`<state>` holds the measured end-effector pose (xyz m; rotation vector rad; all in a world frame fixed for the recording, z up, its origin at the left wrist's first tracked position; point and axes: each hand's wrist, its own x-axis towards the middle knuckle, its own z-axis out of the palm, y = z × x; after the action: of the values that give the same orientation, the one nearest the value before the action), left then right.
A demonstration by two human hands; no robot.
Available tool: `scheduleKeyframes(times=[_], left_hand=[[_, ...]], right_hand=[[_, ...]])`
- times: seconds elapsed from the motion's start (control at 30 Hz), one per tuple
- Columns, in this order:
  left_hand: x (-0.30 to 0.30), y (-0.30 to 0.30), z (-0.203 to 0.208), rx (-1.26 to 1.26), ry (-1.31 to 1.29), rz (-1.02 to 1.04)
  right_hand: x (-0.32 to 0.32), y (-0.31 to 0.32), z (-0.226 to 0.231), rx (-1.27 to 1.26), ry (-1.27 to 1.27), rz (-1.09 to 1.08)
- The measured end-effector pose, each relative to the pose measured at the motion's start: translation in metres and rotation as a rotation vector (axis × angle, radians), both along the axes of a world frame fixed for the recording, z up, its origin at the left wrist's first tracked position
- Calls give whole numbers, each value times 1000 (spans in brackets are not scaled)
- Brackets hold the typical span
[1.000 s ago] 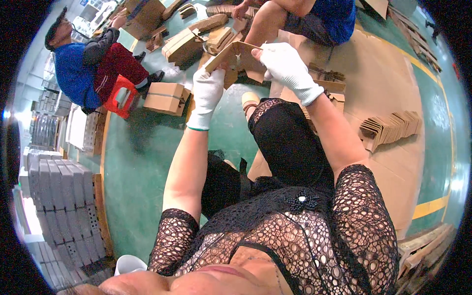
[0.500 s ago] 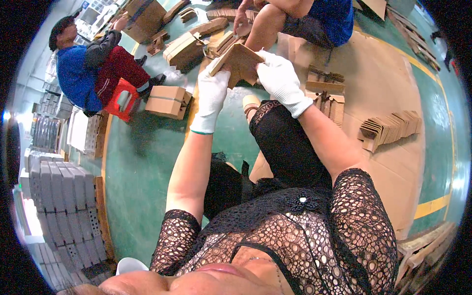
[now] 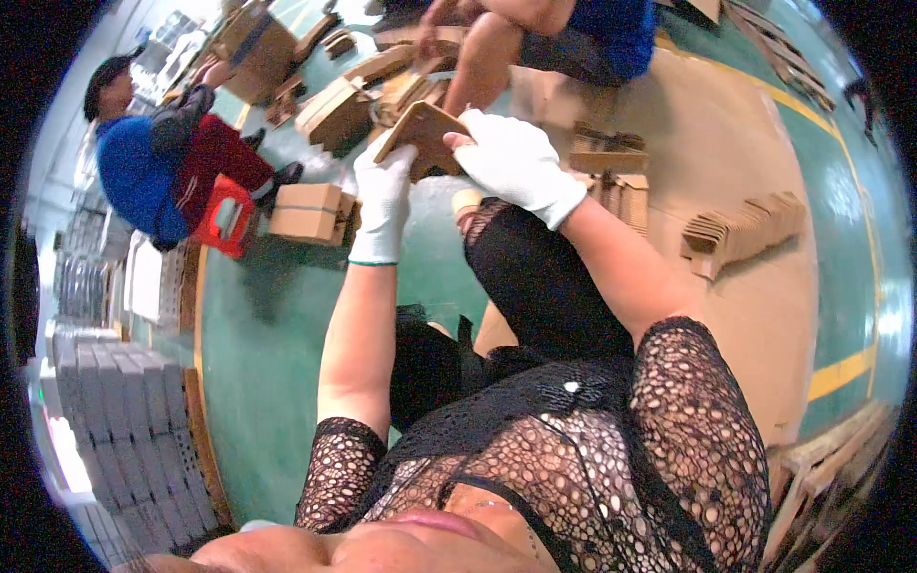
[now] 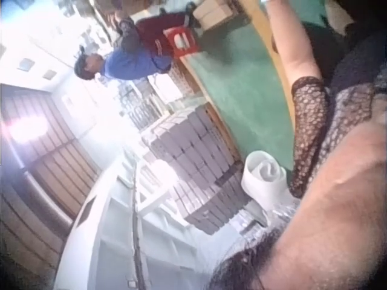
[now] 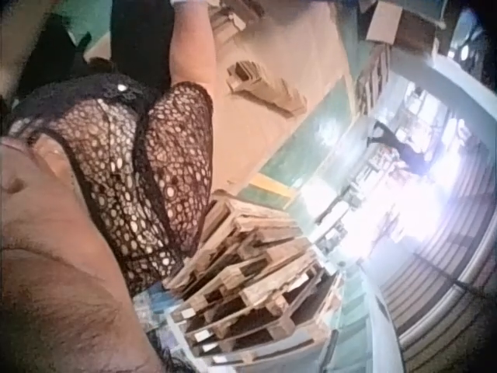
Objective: The person folds flat cardboard pieces by hand into specific shapes for industrial packaging.
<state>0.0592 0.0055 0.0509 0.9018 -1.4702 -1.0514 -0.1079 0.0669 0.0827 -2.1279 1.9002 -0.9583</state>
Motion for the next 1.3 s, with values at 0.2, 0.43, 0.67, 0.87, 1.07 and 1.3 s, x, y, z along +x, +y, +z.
scheduleKeyframes(times=[0.2, 0.43, 0.67, 0.87, 1.07, 1.3], left_hand=[[-19, 0, -20, 117, -96, -360], [-17, -8, -26, 247, -185, -383], [-23, -3, -20, 251, -242, -377], [-16, -6, -20, 214, -364, -333], [-12, -8, -25, 201, -312, -385], [-15, -11, -30, 269, -311, -398]], right_hand=[[-48, 32, -25, 126, 301, -137], [-163, 173, -110, 659, 237, -592], [-228, 247, -164, 784, 340, -886], [-258, 241, -174, 838, 348, -1008], [-260, 222, -167, 975, 372, -1000], [-230, 151, -113, 758, 439, -625]])
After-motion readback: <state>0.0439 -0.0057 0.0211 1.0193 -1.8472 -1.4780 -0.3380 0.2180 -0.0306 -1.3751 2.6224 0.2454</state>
